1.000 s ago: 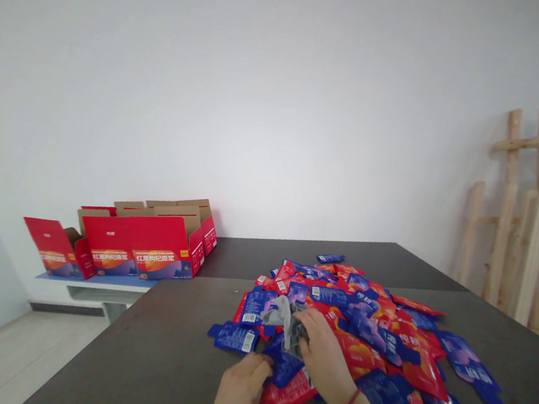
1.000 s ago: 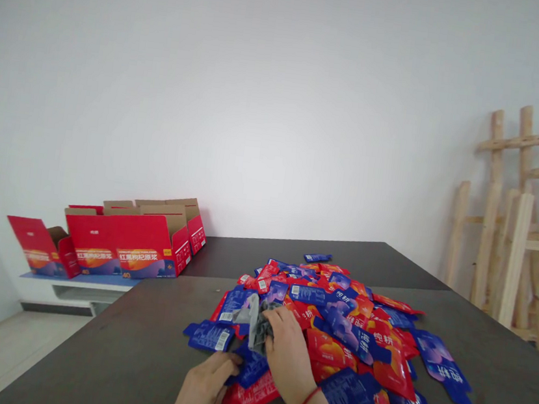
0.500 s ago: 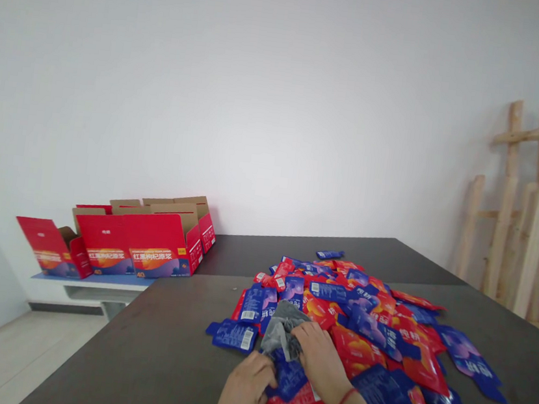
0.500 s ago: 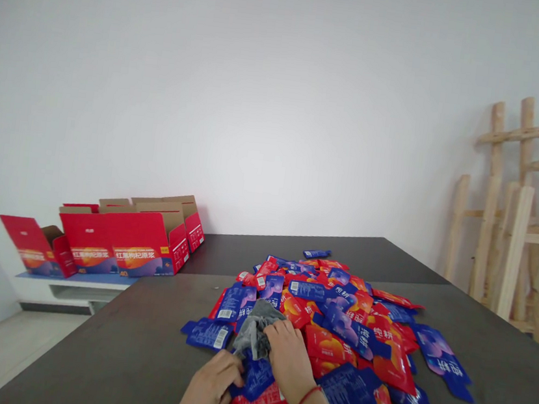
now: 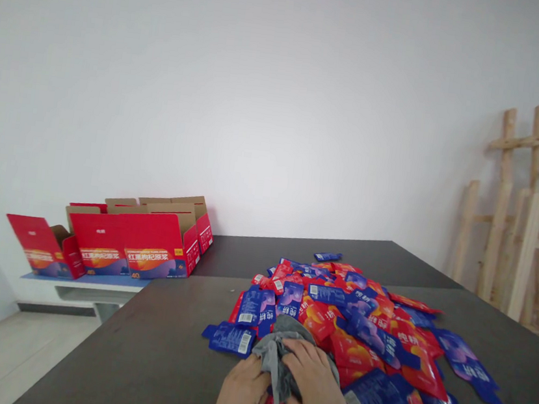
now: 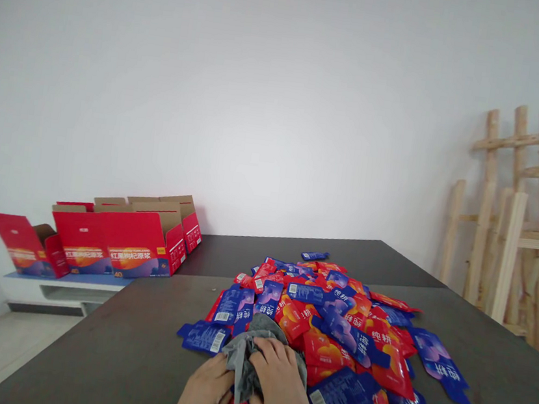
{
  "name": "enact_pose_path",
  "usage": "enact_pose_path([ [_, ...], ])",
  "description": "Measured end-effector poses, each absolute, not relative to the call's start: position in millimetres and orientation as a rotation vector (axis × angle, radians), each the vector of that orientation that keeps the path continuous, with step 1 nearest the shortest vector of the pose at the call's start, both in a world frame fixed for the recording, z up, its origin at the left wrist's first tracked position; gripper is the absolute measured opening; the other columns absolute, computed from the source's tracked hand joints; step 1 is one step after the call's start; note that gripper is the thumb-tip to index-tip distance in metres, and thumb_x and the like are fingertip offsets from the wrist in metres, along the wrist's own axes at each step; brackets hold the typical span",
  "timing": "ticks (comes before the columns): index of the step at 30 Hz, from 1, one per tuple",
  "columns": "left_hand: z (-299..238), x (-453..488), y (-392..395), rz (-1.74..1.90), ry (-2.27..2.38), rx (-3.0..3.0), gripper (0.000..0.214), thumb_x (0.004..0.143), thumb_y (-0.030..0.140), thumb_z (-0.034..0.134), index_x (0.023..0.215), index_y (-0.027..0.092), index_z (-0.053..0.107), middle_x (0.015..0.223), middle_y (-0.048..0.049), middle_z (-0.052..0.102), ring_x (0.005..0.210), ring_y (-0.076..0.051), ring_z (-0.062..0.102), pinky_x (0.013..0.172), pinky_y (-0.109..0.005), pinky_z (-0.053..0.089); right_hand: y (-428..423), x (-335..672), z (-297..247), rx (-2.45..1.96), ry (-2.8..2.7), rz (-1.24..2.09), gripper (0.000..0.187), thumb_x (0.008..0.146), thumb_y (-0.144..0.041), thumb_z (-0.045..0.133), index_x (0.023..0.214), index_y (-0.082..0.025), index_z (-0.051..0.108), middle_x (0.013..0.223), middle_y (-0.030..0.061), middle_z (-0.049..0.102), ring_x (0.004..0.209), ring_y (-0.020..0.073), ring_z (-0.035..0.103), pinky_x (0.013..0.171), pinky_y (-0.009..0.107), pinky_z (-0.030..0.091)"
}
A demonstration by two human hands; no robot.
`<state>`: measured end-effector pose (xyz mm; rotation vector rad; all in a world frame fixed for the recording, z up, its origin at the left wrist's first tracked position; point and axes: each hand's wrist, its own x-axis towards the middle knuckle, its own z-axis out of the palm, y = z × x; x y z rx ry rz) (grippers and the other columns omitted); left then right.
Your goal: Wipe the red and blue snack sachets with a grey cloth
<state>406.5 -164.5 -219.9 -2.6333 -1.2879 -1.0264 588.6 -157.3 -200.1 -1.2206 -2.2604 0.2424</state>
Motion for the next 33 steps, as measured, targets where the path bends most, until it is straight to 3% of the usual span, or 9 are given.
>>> enact_pose_path([
  [3,-221,408,-164,-1.052,-1.245,-2.637,0.020,0.080,0.010,0.047,0.081,0.020,0.064,0.086,-0.0038,0.068,0.086,-0.020,0.060,0.074,-0.031,0.049,-150,587,-210,-1.298,-2.300,0.195,0.043,0.069,-0.006,0.044,0.106,-0.025,0.056,0.122,0.0022,0.055,0.117,0.0234,0.043,0.097,0.040,0.030],
  [6,-215,404,-168,-1.123,-1.261,-2.693,0.022,0.082,0.012,0.045,0.085,0.022,0.064,0.091,-0.0029,0.069,0.087,-0.019,0.061,0.077,-0.030,0.049,-135,594,-203,-1.413,-2.237,0.143,0.039,0.070,-0.003,0.040,0.101,-0.019,0.057,0.108,0.0074,0.060,0.105,0.0235,0.050,0.090,0.039,0.037],
  [10,-206,386,-178,-1.509,-1.732,-2.541,0.021,0.086,0.028,0.046,0.092,0.022,0.065,0.091,-0.0043,0.069,0.084,-0.017,0.063,0.077,-0.026,0.049,-128,607,-169,-1.381,-2.084,0.029,0.043,0.068,-0.001,0.042,0.105,-0.017,0.056,0.110,0.0102,0.058,0.105,0.0239,0.051,0.092,0.039,0.039],
  [15,-211,365,-175,-1.978,-2.516,-2.119,0.039,0.077,0.052,0.051,0.081,0.015,0.062,0.054,0.0009,0.059,0.044,-0.013,0.050,0.045,-0.023,0.041,-162,586,-153,-1.182,-2.094,-0.096,0.064,0.062,0.001,0.047,0.120,-0.026,0.050,0.119,0.0055,0.055,0.111,0.0231,0.048,0.095,0.039,0.037],
  [17,-215,361,-171,-2.100,-2.554,-2.112,0.041,0.071,0.054,0.056,0.080,0.014,0.062,0.053,0.0014,0.059,0.043,-0.013,0.050,0.046,-0.024,0.041,-178,566,-178,-1.085,-2.214,-0.091,0.050,0.067,-0.004,0.051,0.110,-0.030,0.056,0.111,0.0024,0.059,0.102,0.0206,0.053,0.085,0.033,0.040],
  [21,-218,356,-168,-2.228,-2.440,-2.092,0.037,0.065,0.047,0.062,0.081,0.015,0.062,0.067,-0.0027,0.068,0.065,-0.018,0.062,0.061,-0.025,0.047,-191,541,-245,-1.049,-2.316,-0.148,0.011,0.076,-0.018,0.058,0.081,-0.028,0.060,0.074,-0.0031,0.062,0.069,0.0146,0.055,0.064,0.026,0.039],
  [26,-220,351,-172,-2.043,-2.712,-2.076,0.035,0.067,0.052,0.054,0.075,0.018,0.052,0.035,0.0056,0.050,0.027,-0.008,0.035,0.034,-0.019,0.024,-174,562,-244,-1.190,-2.376,-0.101,0.032,0.074,-0.006,0.049,0.090,-0.030,0.062,0.093,-0.0003,0.062,0.090,0.0187,0.053,0.077,0.030,0.038],
  [30,-221,348,-179,-2.132,-2.715,-2.162,0.033,0.066,0.050,0.053,0.073,0.019,0.044,0.059,-0.0028,0.067,0.027,-0.006,0.039,0.031,-0.017,0.021,-145,583,-212,-1.286,-2.223,0.302,0.045,0.066,0.000,0.042,0.098,-0.025,0.062,0.101,0.0022,0.060,0.099,0.0181,0.053,0.088,0.031,0.038],
  [33,-221,347,-183,-2.104,-2.804,-2.292,0.033,0.065,0.047,0.054,0.077,0.019,0.043,0.063,-0.0054,0.069,0.026,-0.005,0.038,0.030,-0.017,0.019,-127,588,-194,-1.345,-1.923,0.455,0.042,0.070,-0.005,0.040,0.106,-0.021,0.059,0.107,0.0059,0.060,0.103,0.0188,0.054,0.093,0.032,0.039],
])
